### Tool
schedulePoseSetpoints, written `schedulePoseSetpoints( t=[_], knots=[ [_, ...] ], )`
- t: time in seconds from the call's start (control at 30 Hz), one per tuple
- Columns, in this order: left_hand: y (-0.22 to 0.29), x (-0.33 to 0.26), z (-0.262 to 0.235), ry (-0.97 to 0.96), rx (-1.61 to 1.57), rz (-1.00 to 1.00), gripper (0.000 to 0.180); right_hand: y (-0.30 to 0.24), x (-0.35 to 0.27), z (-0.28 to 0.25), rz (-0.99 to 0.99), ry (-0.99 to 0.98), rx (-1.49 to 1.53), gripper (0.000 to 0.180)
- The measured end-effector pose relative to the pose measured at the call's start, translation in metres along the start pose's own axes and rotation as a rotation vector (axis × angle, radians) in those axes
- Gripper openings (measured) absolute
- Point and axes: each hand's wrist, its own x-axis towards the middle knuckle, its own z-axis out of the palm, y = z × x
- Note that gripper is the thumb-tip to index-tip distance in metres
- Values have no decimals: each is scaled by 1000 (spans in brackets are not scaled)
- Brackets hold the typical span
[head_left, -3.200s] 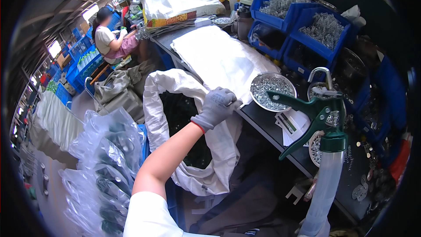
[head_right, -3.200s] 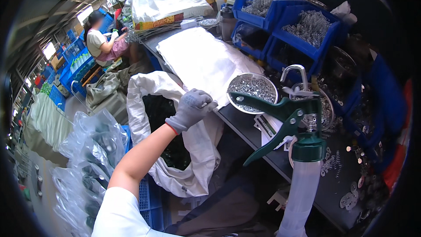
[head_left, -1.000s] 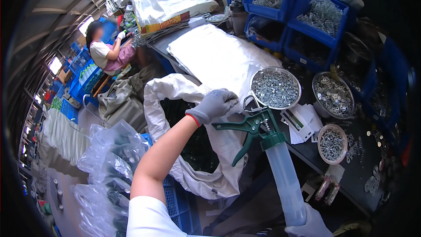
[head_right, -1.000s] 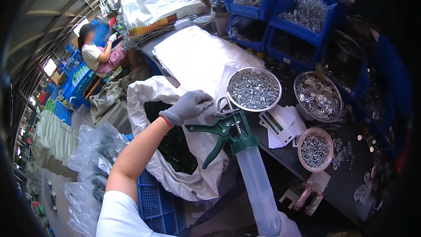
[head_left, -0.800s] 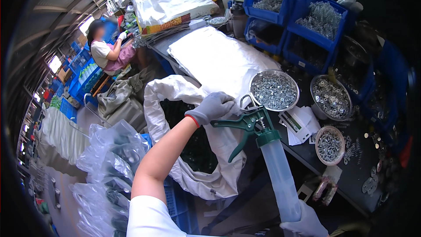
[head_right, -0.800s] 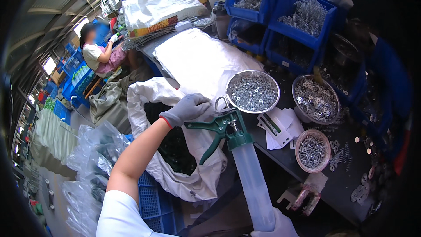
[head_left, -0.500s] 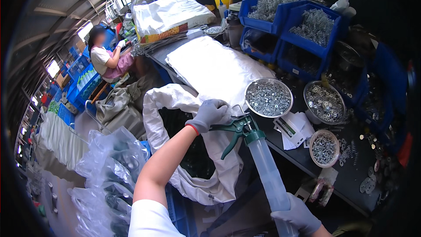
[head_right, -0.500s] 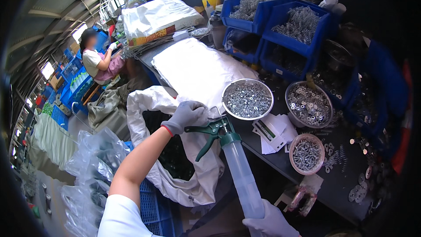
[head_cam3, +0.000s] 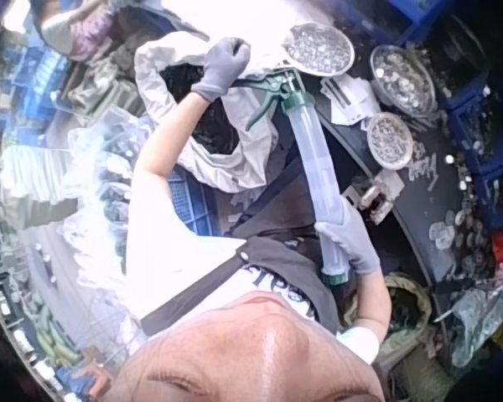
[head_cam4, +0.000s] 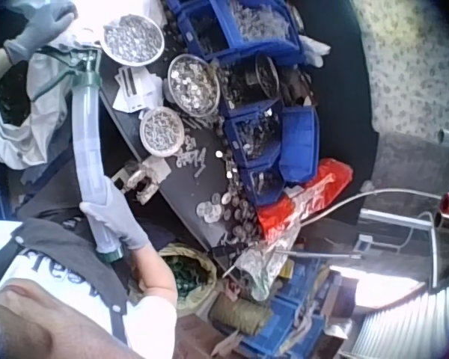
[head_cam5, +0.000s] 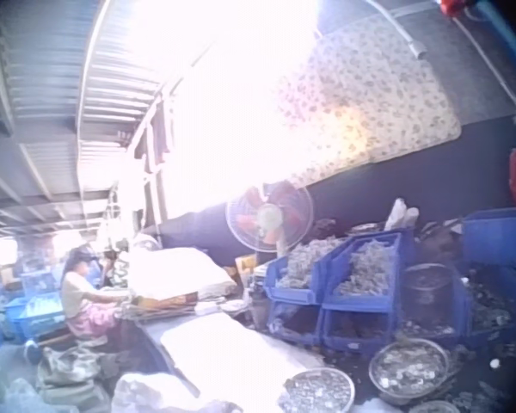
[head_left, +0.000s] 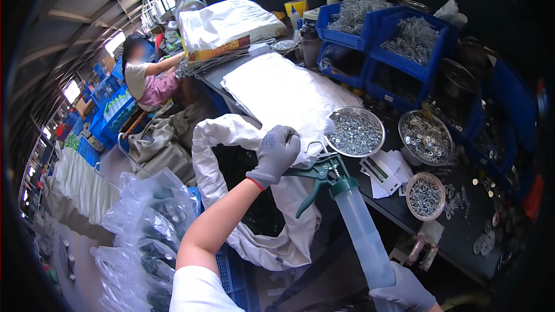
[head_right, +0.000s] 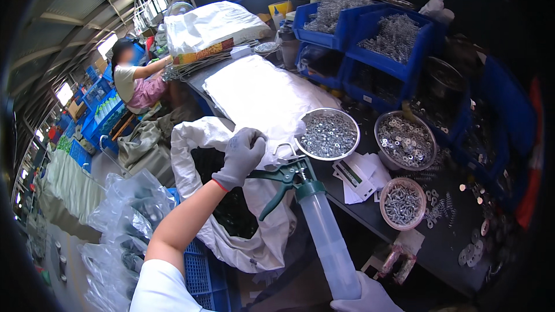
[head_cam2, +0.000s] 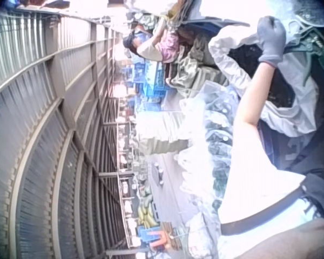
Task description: The person assembles small metal hardware components using an assembly jig, a grease dispenser, and an electric screwdriver. The components include metal washers, springs, metal discs, and plastic caps, which are combined into hardware assemblies.
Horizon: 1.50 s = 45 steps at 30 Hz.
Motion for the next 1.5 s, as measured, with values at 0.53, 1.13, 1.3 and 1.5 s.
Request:
schedulePoseSetpoints(
  t=[0.53, 1.13, 1.3, 1.5],
  knots=[
    [27, -23, -84, 147, 214, 616, 13, 7, 10, -46, -105, -283, 266, 62],
    [181, -42, -76, 334, 225, 999, 23, 16, -53, -37, -305, -479, 1050, 74],
    [220, -84, -45, -321, 175, 916, 31, -17, -58, -1, -363, -35, 446, 61],
    [252, -15, -56, 9, -161, 261, 89, -9, -43, 18, -653, 571, -381, 61]
  ],
)
